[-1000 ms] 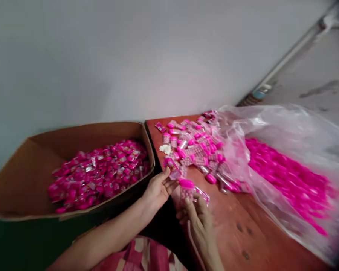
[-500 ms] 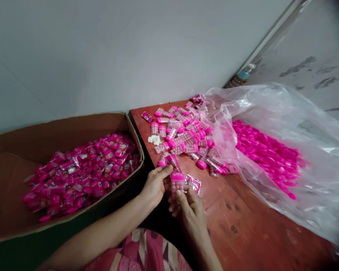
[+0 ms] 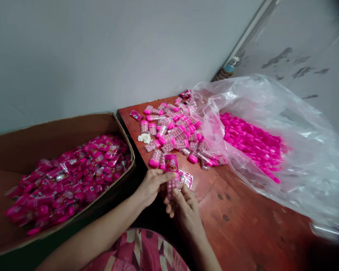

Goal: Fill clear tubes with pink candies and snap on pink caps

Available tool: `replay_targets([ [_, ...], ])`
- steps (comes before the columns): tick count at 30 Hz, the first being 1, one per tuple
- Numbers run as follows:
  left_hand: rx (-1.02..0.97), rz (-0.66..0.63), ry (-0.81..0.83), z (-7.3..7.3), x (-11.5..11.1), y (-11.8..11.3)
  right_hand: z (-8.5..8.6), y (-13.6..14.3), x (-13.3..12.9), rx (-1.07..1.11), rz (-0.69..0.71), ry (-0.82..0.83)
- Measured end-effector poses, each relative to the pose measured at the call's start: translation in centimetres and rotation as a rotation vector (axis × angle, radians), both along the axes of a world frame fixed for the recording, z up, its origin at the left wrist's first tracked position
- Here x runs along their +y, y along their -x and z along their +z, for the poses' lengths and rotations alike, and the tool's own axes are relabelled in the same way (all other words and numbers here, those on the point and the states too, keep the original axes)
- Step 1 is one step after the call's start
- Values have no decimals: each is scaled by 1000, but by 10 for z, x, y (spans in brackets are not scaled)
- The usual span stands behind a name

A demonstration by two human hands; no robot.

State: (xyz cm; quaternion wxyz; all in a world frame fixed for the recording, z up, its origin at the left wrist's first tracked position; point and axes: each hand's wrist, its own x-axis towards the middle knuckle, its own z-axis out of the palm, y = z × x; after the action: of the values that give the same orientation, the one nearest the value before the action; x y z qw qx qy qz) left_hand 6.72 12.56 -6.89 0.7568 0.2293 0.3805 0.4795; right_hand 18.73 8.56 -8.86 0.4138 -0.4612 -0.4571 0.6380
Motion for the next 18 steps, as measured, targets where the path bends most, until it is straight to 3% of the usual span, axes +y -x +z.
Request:
replay_targets([
  [5,32,40,-29,4,-1,-4,4,-2,-1,-210,-192,-116],
  [10,31,-27,-24,3,-6,-8,3,-2,-1,99,-62,83],
  [15,-1,-25,-4,0,-9,-12,1,-4,-1,24,-149,48],
  [18,-56,6,5,0,-10,-12,2,-5,-1,75,-104,90],
])
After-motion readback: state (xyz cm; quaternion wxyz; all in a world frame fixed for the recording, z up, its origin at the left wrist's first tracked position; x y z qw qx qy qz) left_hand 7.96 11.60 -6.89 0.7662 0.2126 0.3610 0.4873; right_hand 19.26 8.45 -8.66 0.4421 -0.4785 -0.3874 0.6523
